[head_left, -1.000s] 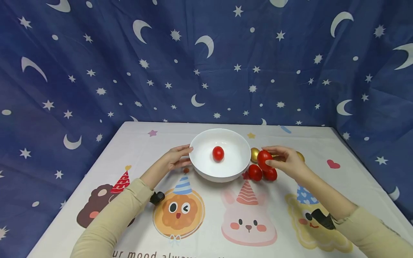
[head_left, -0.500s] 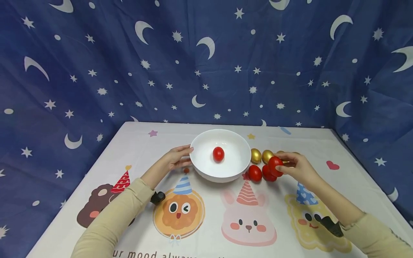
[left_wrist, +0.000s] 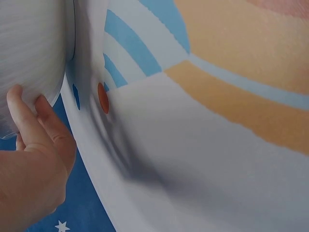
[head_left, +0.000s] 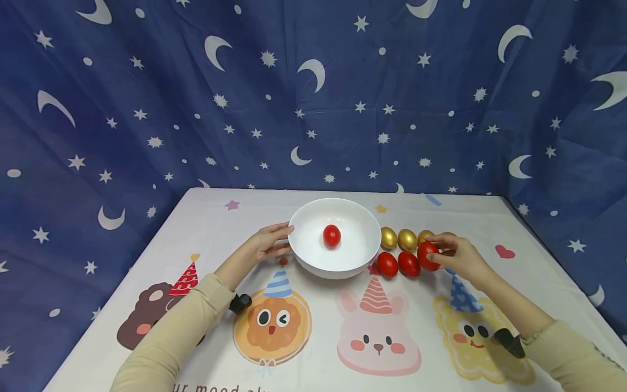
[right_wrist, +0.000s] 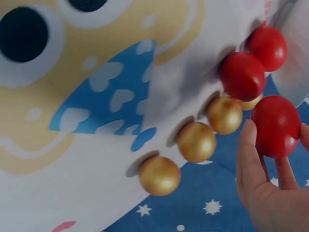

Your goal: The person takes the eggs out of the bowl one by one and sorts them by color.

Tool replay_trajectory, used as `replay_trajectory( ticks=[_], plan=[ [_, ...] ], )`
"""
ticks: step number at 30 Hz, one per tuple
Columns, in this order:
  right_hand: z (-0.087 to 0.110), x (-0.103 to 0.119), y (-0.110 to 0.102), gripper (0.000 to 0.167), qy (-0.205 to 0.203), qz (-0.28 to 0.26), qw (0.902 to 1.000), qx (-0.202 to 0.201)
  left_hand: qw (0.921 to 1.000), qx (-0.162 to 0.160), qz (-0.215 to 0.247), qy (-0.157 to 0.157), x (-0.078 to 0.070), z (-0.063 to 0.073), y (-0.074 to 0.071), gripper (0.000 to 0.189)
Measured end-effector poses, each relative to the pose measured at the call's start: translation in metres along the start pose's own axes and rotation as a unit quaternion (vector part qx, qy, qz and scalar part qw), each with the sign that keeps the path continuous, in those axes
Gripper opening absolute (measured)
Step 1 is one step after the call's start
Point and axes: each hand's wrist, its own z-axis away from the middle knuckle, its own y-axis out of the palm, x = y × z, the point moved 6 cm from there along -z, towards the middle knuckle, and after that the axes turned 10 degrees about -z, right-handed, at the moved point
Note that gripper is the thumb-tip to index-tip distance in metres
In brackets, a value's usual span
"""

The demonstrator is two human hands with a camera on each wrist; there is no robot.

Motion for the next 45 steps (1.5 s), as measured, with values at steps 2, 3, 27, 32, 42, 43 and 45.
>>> replay_trajectory(
  ticks=[2,3,27,32,42,43,45],
  plan=[
    [-0.002,-0.002,-0.001,0.042,-0.008,0.014,0.9999,0.002,1.0,0.001,0.0,0.0,0.001,0.0,0.0,0.058],
    [-0.004,-0.003,-0.001,0.041,-0.012,0.023,0.9997,0.002,1.0,0.001,0.0,0.002,0.001,0.0,0.0,0.058],
    [-0.02,-0.021,0.014,0.036,0.002,0.162,0.9856,0.049,0.9998,-0.003,-0.014,-0.012,0.001,0.001,0.001,0.057],
    [-0.026,-0.017,0.009,0.033,0.01,0.17,0.983,0.069,1.0,-0.003,-0.003,-0.009,-0.002,-0.003,-0.001,0.059],
    [-0.029,-0.012,0.006,0.031,-0.004,0.166,0.9818,0.091,0.9999,0.001,-0.005,-0.014,-0.001,-0.002,0.0,0.057],
    [-0.03,-0.012,0.006,0.03,-0.009,0.167,0.9818,0.089,0.9999,0.003,-0.005,-0.013,-0.001,-0.002,0.0,0.057],
    [-0.031,-0.01,0.005,0.029,-0.016,0.169,0.9817,0.087,0.9999,0.004,0.0,-0.011,-0.001,-0.001,-0.001,0.058]
  ],
)
